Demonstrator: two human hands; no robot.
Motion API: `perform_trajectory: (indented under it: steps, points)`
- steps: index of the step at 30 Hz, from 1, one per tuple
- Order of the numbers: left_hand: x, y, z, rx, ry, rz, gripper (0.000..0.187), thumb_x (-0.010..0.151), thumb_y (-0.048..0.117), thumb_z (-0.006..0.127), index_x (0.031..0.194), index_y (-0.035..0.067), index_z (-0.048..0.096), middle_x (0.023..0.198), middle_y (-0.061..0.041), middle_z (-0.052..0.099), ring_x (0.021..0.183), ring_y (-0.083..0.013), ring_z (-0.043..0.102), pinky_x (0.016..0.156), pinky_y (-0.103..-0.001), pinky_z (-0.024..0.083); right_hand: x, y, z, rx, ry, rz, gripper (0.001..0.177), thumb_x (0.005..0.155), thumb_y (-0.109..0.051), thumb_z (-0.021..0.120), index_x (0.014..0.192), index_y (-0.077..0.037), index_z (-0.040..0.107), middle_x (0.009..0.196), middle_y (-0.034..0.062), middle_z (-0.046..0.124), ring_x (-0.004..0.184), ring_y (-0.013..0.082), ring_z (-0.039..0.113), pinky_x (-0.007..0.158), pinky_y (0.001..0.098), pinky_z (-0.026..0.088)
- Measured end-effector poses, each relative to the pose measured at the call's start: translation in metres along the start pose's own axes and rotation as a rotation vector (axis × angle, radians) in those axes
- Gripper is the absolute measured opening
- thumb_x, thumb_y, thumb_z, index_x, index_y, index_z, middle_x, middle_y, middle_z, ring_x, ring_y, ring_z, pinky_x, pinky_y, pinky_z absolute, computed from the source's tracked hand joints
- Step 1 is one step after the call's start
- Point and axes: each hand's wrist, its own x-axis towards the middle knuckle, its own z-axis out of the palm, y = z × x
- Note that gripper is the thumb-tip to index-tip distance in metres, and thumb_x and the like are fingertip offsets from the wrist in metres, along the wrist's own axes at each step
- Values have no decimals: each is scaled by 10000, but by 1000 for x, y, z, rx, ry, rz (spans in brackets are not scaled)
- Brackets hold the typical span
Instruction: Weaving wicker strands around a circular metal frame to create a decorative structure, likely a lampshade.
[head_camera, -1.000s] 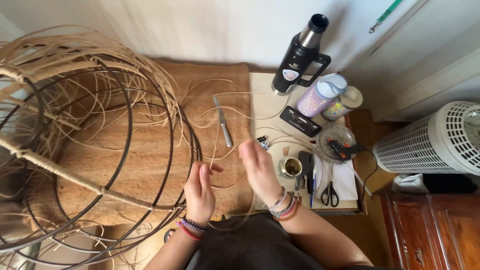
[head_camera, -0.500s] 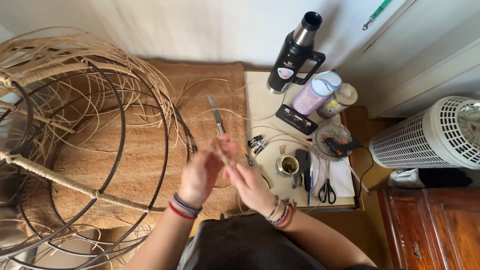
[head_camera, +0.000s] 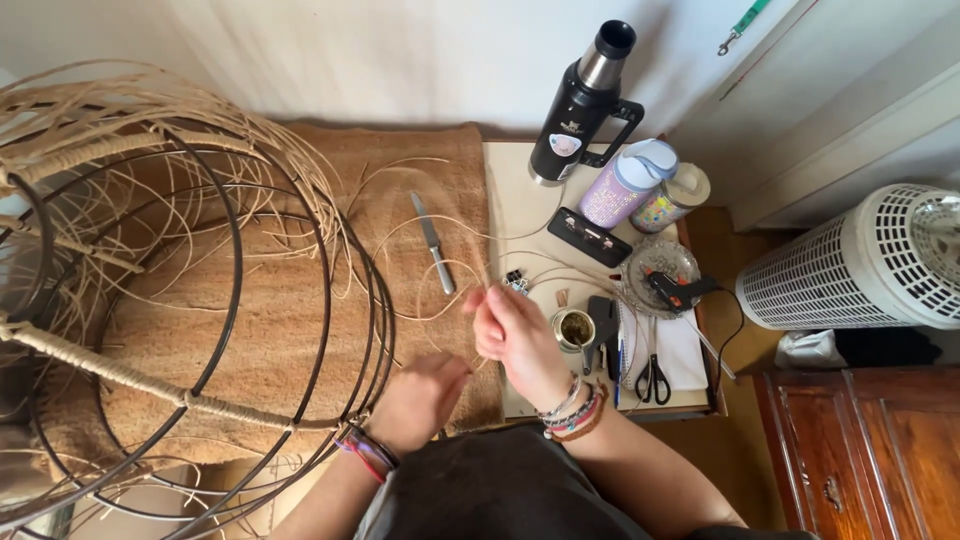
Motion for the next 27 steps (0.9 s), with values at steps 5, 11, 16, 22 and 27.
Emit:
perform_trajectory:
  steps: [5, 11, 16, 22, 27]
  points:
    - [35, 23, -57, -1003, 238, -282, 413, 1038, 306, 401, 1277, 25, 587, 1398, -137, 590, 1114, -246, 600, 980, -391, 487, -20, 31, 8, -620, 30, -17, 380, 1095, -345, 350, 923, -115, 599, 587, -67, 389, 478, 75, 342, 466, 244, 288]
    - [40, 16, -63, -1247, 594, -311, 298, 1115, 238, 395, 972, 84, 607, 753, -16, 547, 706, -197, 602, 687, -324, 529, -24, 22, 18, -500, 37, -5, 414, 1059, -367, 389, 1086, -35, 635, 908, 89, 664, 811, 195, 637, 726, 314, 551]
    - [6, 3, -14, -517, 125, -113, 241, 1032, 97, 431, 866, 98, 607, 775, -20, 622, 635, -157, 573, 595, -309, 485, -12, -5, 16, -96, 104, -23, 507, 1058, -357, 388, 1314, 34, 583, 1234, 228, 703, 1132, 312, 693, 926, 405, 597]
    - [9, 18, -46, -437, -93, -118, 237, 930, 173, 682, 1150, 111, 747, 1165, -74, 789, 1017, -239, 769, 936, -353, 559, -27, 20, 5, -508, 24, 17, 472, 1093, -398, 304, 1001, -87, 648, 604, -73, 387, 492, 67, 322, 460, 223, 290]
    - [36, 49, -103, -1498, 562, -369, 247, 1043, 203, 517, 1153, 27, 650, 1015, -122, 745, 922, -262, 714, 905, -389, 560, -40, 37, 11, -846, -58, -187, 304, 1085, -172, 409, 989, -69, 679, 608, -55, 419, 485, 72, 359, 437, 228, 308]
